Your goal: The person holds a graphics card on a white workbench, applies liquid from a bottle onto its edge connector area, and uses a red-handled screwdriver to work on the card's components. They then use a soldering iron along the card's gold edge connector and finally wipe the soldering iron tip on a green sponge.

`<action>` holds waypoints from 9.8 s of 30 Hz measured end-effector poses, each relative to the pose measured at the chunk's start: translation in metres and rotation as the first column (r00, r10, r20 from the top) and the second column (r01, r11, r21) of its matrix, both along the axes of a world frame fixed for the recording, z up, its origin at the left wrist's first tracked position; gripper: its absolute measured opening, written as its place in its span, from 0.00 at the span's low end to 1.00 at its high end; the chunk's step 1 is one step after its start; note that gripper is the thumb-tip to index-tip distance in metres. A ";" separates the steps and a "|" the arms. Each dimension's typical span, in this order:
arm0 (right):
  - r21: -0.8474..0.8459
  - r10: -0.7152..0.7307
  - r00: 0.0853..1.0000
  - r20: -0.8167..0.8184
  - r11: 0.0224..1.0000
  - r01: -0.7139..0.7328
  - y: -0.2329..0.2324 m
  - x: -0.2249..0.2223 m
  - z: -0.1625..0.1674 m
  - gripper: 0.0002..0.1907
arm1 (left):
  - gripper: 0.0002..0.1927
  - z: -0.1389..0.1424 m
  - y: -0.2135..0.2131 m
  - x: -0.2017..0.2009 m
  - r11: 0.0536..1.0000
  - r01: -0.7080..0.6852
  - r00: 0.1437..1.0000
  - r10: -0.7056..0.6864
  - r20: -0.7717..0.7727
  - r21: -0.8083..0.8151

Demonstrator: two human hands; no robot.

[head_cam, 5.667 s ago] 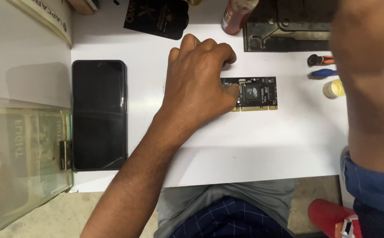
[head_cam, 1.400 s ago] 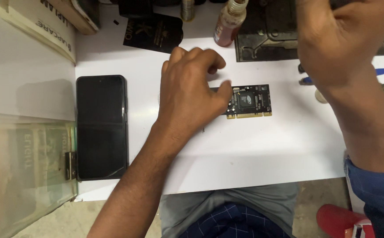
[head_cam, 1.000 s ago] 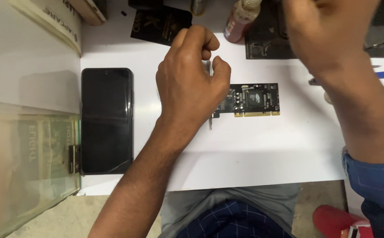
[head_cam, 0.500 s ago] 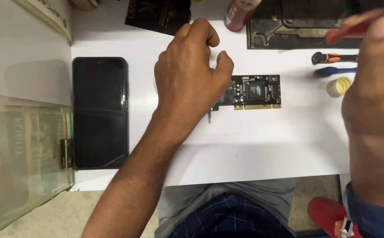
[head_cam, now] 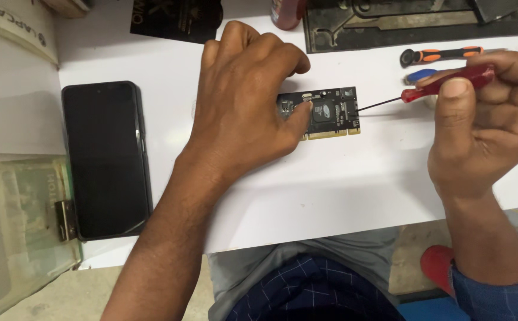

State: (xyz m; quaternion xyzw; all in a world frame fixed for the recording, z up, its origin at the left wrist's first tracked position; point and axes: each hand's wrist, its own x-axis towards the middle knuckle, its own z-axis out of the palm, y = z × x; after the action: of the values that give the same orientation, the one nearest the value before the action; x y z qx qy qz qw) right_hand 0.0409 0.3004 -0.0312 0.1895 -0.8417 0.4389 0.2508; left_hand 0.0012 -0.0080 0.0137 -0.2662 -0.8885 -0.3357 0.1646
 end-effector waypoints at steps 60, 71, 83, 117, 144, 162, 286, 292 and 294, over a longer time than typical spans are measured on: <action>-0.031 0.035 0.999 -0.029 0.999 -0.036 -0.009 0.004 0.016 0.10 | 0.19 0.000 0.003 0.000 0.995 0.038 0.997 -0.031 0.074 -0.091; -0.093 -0.085 0.996 0.024 0.992 0.086 0.015 -0.029 0.026 0.07 | 0.09 0.008 0.003 -0.001 0.997 -0.078 0.996 0.078 0.046 0.000; -0.070 0.009 1.000 -0.024 0.997 -0.010 0.020 -0.051 0.031 0.09 | 0.08 0.009 0.003 -0.003 0.991 -0.127 0.991 0.126 0.052 0.032; 0.431 0.262 0.874 -0.408 0.900 -0.069 -0.109 -0.119 0.102 0.08 | 0.12 -0.007 -0.003 -0.010 0.912 -0.358 0.933 0.342 0.111 0.201; 0.051 0.090 0.992 -0.088 0.995 -0.086 -0.027 -0.058 0.048 0.04 | 0.13 -0.015 -0.004 -0.011 0.918 -0.343 0.940 0.335 0.070 0.199; 0.292 0.246 0.948 -0.202 0.939 -0.182 -0.072 -0.024 0.040 0.13 | 0.13 -0.021 -0.005 -0.013 0.931 -0.328 0.945 0.320 0.074 0.158; -0.128 -0.446 0.891 0.084 0.882 0.453 -0.005 0.050 0.044 0.06 | 0.16 0.018 0.008 0.002 0.998 -0.055 0.990 0.053 0.130 0.010; -0.293 -0.691 0.710 0.134 0.657 0.695 0.076 0.091 0.030 0.12 | 0.16 0.015 0.018 -0.001 0.996 0.035 0.994 -0.027 0.101 -0.079; -0.394 -0.687 0.725 0.050 0.654 0.646 0.120 0.100 0.025 0.11 | 0.15 0.014 0.020 0.001 0.992 0.053 0.989 -0.036 0.146 -0.114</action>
State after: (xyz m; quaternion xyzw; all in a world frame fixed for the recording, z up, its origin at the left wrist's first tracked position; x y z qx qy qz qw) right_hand 0.1407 0.4203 -0.0062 -0.1634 -0.7347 0.4616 0.4695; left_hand 0.0018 0.0118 0.0273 -0.2703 -0.9101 -0.3044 0.0770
